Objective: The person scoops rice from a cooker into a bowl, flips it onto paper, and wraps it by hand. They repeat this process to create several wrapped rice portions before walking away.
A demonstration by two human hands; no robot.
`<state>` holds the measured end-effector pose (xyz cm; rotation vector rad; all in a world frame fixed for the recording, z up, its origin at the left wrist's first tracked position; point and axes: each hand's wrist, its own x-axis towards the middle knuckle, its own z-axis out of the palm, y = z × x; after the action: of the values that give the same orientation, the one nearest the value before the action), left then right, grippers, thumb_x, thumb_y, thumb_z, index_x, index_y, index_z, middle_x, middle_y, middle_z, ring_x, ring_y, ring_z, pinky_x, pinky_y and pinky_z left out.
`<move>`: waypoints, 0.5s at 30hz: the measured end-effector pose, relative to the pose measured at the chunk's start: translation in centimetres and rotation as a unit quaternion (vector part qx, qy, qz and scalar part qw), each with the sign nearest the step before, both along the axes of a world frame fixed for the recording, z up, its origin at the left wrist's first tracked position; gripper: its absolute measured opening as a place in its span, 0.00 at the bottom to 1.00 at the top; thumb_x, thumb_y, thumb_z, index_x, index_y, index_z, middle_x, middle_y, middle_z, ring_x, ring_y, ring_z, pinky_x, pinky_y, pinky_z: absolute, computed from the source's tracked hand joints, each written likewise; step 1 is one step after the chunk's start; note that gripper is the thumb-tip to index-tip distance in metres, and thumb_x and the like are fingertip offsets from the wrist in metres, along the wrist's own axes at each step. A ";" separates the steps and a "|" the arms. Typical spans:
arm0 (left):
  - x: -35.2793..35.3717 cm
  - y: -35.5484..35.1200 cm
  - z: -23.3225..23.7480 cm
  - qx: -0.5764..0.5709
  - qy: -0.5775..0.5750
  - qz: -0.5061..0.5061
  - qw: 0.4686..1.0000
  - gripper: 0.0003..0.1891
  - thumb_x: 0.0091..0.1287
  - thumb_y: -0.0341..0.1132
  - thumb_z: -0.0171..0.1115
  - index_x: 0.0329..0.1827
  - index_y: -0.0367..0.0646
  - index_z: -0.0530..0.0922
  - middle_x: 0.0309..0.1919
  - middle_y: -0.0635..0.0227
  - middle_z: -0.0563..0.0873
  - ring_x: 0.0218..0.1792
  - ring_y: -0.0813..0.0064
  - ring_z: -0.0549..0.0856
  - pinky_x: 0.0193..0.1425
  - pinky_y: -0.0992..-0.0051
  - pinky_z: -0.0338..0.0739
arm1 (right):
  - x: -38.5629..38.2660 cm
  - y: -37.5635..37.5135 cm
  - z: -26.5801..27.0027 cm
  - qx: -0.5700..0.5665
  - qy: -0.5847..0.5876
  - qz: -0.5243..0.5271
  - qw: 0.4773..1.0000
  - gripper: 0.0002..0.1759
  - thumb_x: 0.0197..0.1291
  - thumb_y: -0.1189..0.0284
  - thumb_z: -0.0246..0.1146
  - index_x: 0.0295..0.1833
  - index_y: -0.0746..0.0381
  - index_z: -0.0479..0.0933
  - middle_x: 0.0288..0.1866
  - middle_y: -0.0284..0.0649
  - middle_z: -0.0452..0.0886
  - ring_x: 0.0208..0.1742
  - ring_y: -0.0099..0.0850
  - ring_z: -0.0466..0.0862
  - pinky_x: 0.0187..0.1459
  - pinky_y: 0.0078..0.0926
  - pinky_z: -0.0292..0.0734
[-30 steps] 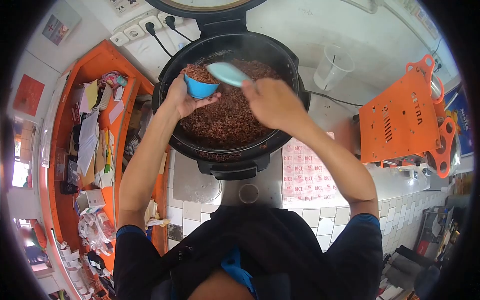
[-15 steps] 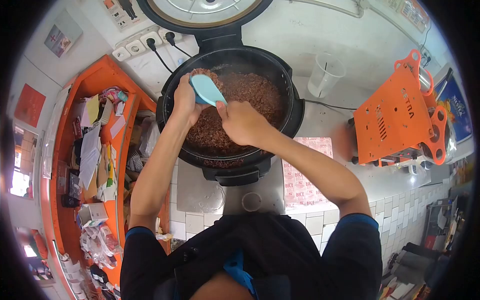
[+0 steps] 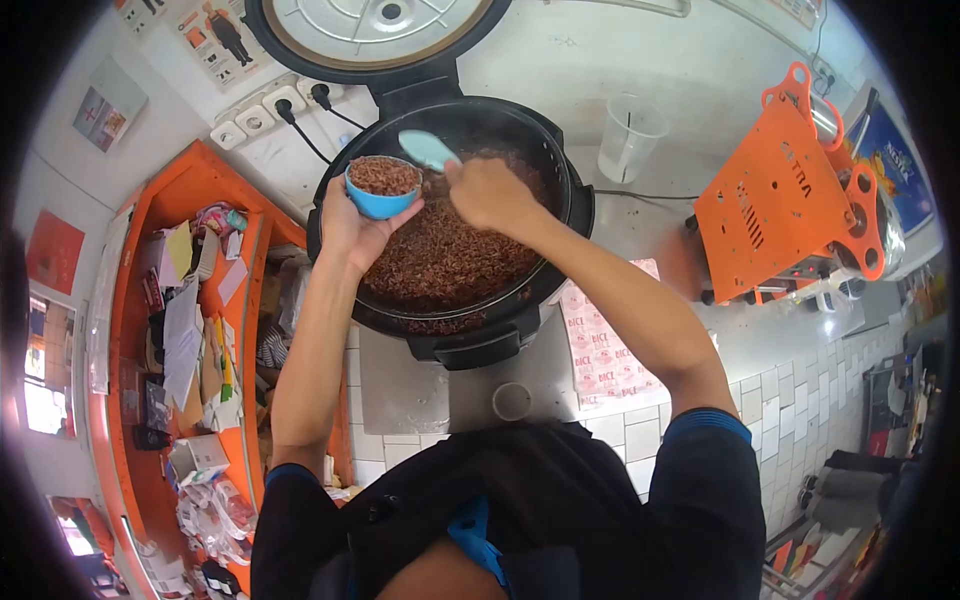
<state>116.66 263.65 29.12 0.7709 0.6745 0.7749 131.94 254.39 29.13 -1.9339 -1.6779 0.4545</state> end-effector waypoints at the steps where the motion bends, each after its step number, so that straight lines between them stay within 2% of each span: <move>1: 0.1 0.3 -0.1 0.013 0.012 0.038 0.999 0.24 0.77 0.47 0.34 0.65 0.44 0.70 0.61 0.56 0.77 0.60 0.56 0.80 0.59 0.46 0.79 | 0.2 0.1 -0.2 0.056 -0.049 0.020 0.997 0.27 0.76 0.62 0.41 0.43 0.73 0.80 0.34 0.63 0.82 0.40 0.59 0.85 0.46 0.54 0.79; 2: 0.4 0.4 -0.1 0.022 0.019 0.078 0.997 0.24 0.77 0.47 0.34 0.65 0.44 0.69 0.61 0.56 0.77 0.59 0.55 0.80 0.58 0.46 0.80 | 0.5 0.2 -0.1 0.108 -0.103 0.042 0.988 0.27 0.76 0.62 0.41 0.42 0.72 0.80 0.33 0.62 0.82 0.40 0.59 0.85 0.48 0.56 0.78; 3: 0.8 -0.6 1.0 0.050 0.041 0.075 0.995 0.24 0.77 0.47 0.34 0.65 0.44 0.69 0.60 0.55 0.78 0.59 0.55 0.81 0.60 0.46 0.79 | -0.9 -0.2 -0.2 0.074 -0.054 0.021 0.996 0.27 0.76 0.63 0.41 0.41 0.73 0.79 0.33 0.63 0.82 0.40 0.60 0.84 0.47 0.56 0.78; 4: 0.7 -0.1 0.4 0.049 0.056 0.073 0.995 0.23 0.76 0.50 0.39 0.63 0.46 0.71 0.56 0.58 0.80 0.55 0.56 0.83 0.58 0.46 0.78 | -2.5 -0.8 -0.5 0.037 -0.001 -0.004 0.999 0.27 0.76 0.64 0.41 0.39 0.73 0.79 0.33 0.63 0.82 0.40 0.60 0.84 0.46 0.57 0.79; 5: 0.4 -0.2 0.6 0.036 0.033 0.063 0.997 0.24 0.76 0.51 0.38 0.63 0.46 0.71 0.56 0.57 0.80 0.55 0.55 0.83 0.58 0.46 0.78 | -1.1 -0.1 -1.3 0.095 -0.041 0.002 0.995 0.29 0.76 0.62 0.41 0.37 0.74 0.79 0.30 0.64 0.81 0.38 0.64 0.83 0.48 0.58 0.77; 6: 0.1 -0.2 0.8 0.022 0.011 0.053 0.998 0.24 0.76 0.52 0.37 0.63 0.46 0.71 0.57 0.57 0.80 0.55 0.55 0.83 0.58 0.45 0.77 | 0.3 -0.4 0.9 -0.002 0.001 -0.032 0.999 0.31 0.77 0.59 0.40 0.39 0.75 0.79 0.36 0.68 0.81 0.44 0.63 0.83 0.52 0.57 0.76; 8: -0.5 -0.8 1.0 0.012 -0.022 0.010 1.000 0.26 0.75 0.53 0.36 0.63 0.46 0.71 0.60 0.57 0.80 0.58 0.55 0.81 0.62 0.45 0.75 | 2.5 0.6 -0.7 -0.012 0.003 -0.130 0.991 0.33 0.78 0.54 0.41 0.49 0.75 0.77 0.46 0.71 0.80 0.56 0.64 0.78 0.59 0.52 0.71; 9: -0.8 -2.0 1.8 0.009 -0.038 0.018 0.999 0.26 0.76 0.52 0.35 0.64 0.44 0.71 0.60 0.55 0.80 0.60 0.55 0.80 0.65 0.47 0.72 | 2.6 0.1 -2.9 0.139 -0.082 -0.150 0.975 0.31 0.78 0.54 0.42 0.61 0.74 0.72 0.58 0.65 0.77 0.62 0.53 0.78 0.64 0.45 0.70; 10: -0.9 -3.4 2.5 0.003 -0.055 0.025 0.998 0.27 0.76 0.51 0.35 0.66 0.42 0.71 0.61 0.54 0.80 0.62 0.55 0.79 0.69 0.49 0.69 | 2.1 -1.5 -2.0 0.131 -0.085 -0.160 0.975 0.31 0.78 0.54 0.42 0.61 0.74 0.72 0.58 0.65 0.77 0.62 0.53 0.78 0.64 0.45 0.70; 11: -0.5 -5.1 2.9 0.028 -0.054 0.036 0.997 0.28 0.76 0.52 0.35 0.65 0.43 0.71 0.61 0.56 0.80 0.63 0.58 0.78 0.71 0.50 0.67 | 1.0 -4.0 -0.2 0.150 0.076 -0.085 0.982 0.30 0.78 0.55 0.42 0.64 0.73 0.70 0.63 0.59 0.75 0.65 0.46 0.76 0.67 0.42 0.67; 12: 0.0 -7.4 2.9 0.050 -0.052 0.045 0.996 0.28 0.77 0.53 0.35 0.65 0.43 0.71 0.61 0.57 0.80 0.65 0.62 0.77 0.72 0.52 0.65 | 0.0 -6.4 0.8 0.164 0.237 -0.013 0.958 0.30 0.78 0.55 0.43 0.68 0.72 0.68 0.68 0.53 0.74 0.68 0.39 0.74 0.70 0.39 0.65; 13: 0.6 -9.7 2.7 0.071 -0.114 0.035 0.990 0.26 0.78 0.51 0.36 0.67 0.44 0.71 0.63 0.60 0.79 0.66 0.65 0.75 0.73 0.56 0.65 | -0.7 -8.5 0.5 0.126 0.370 -0.010 0.920 0.30 0.79 0.54 0.42 0.69 0.69 0.67 0.67 0.52 0.74 0.68 0.40 0.74 0.70 0.37 0.66; 14: 1.9 -12.2 2.1 0.071 -0.144 0.082 0.984 0.25 0.80 0.50 0.37 0.68 0.43 0.70 0.67 0.61 0.75 0.68 0.64 0.73 0.74 0.59 0.63 | -1.4 -10.7 0.2 0.091 0.498 -0.009 0.862 0.30 0.79 0.54 0.41 0.70 0.67 0.66 0.67 0.50 0.75 0.68 0.41 0.75 0.69 0.35 0.66; 15: 2.5 -15.0 0.8 0.143 -0.062 0.113 0.981 0.25 0.81 0.48 0.37 0.68 0.41 0.69 0.69 0.61 0.73 0.69 0.63 0.72 0.75 0.60 0.61 | -2.3 -13.0 0.6 0.121 0.627 -0.005 0.770 0.30 0.78 0.53 0.42 0.73 0.63 0.64 0.73 0.47 0.69 0.72 0.38 0.71 0.71 0.36 0.66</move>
<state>119.14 248.63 29.92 0.9068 0.5499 1.1355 129.62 241.36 29.70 -0.9350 -0.7358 1.1261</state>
